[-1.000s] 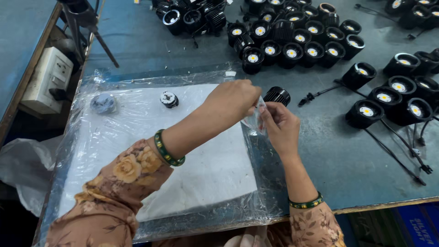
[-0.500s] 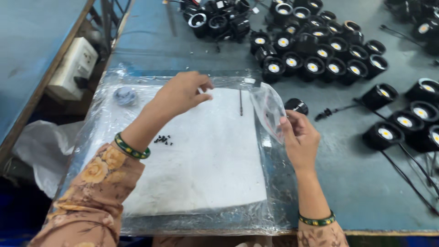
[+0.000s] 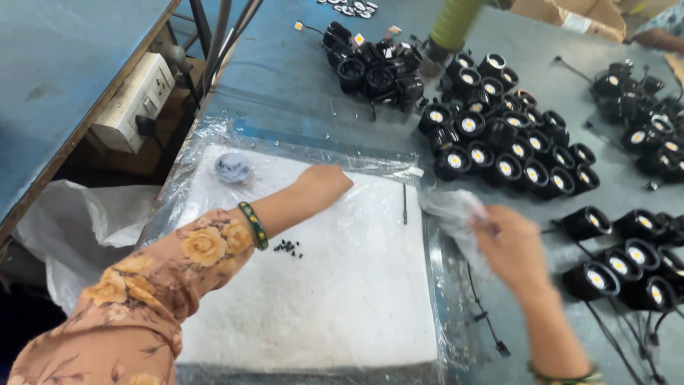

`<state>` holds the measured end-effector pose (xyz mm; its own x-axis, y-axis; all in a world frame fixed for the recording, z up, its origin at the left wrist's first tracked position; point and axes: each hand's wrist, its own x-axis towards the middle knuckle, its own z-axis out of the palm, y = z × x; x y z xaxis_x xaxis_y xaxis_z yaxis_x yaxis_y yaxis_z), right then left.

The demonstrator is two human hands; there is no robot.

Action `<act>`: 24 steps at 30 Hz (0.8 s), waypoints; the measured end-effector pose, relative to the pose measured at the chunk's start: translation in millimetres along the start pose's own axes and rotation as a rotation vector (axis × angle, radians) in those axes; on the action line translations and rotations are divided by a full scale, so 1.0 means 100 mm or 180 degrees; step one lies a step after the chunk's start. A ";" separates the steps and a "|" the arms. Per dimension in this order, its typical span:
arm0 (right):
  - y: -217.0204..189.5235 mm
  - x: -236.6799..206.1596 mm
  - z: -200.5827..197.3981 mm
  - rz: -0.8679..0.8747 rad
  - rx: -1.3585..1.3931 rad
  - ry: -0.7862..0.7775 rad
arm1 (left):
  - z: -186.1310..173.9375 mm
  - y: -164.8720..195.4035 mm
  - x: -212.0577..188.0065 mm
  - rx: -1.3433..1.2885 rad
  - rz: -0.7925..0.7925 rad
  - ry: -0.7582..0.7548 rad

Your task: The person assembles LED light units by inserting wires into black finned housings, securing them with screws using a cordless screwdriver, and placing finished units on the table. The person repeats this process for multiple units, handling wires, screws, and housings throughout.

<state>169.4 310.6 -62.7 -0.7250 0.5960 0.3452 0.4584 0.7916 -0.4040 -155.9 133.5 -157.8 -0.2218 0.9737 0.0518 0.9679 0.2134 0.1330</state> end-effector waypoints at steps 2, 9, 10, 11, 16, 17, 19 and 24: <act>0.05 0.39 -0.32 0.0428 0.0052 -0.0324 | 0.07 0.05 0.08 0.0049 0.0019 -0.0041; -0.20 1.99 -0.75 0.0217 0.0069 -0.0392 | 0.09 0.20 -0.06 -0.0047 0.0300 0.0145; -0.28 2.23 -0.74 0.0068 0.0234 -0.0345 | 0.08 0.21 -0.10 -0.0168 0.0388 0.0284; -0.36 2.45 -0.71 -0.0080 0.0404 -0.0304 | 0.07 0.21 -0.13 -0.0190 0.0372 0.0143; -0.84 3.28 -0.45 -0.0856 0.0622 0.0158 | -0.02 0.24 -0.11 -0.0360 0.0530 -0.0391; -0.96 3.45 -0.38 -0.0510 0.0265 0.0460 | -0.04 0.28 -0.08 -0.0445 0.0470 -0.0571; -1.20 3.75 -0.09 -0.1332 -0.0019 0.1018 | -0.07 0.34 -0.08 -0.0481 0.0476 -0.0675; -1.43 4.01 0.72 -0.0884 0.1234 -0.0077 | -0.12 0.48 -0.18 -0.0147 0.0631 -0.0550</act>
<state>-224.0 426.4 72.7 -0.8068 0.3619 0.4670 0.0232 0.8092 -0.5870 -106.7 125.3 -140.9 -0.0009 0.9961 -0.0878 0.9831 0.0170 0.1823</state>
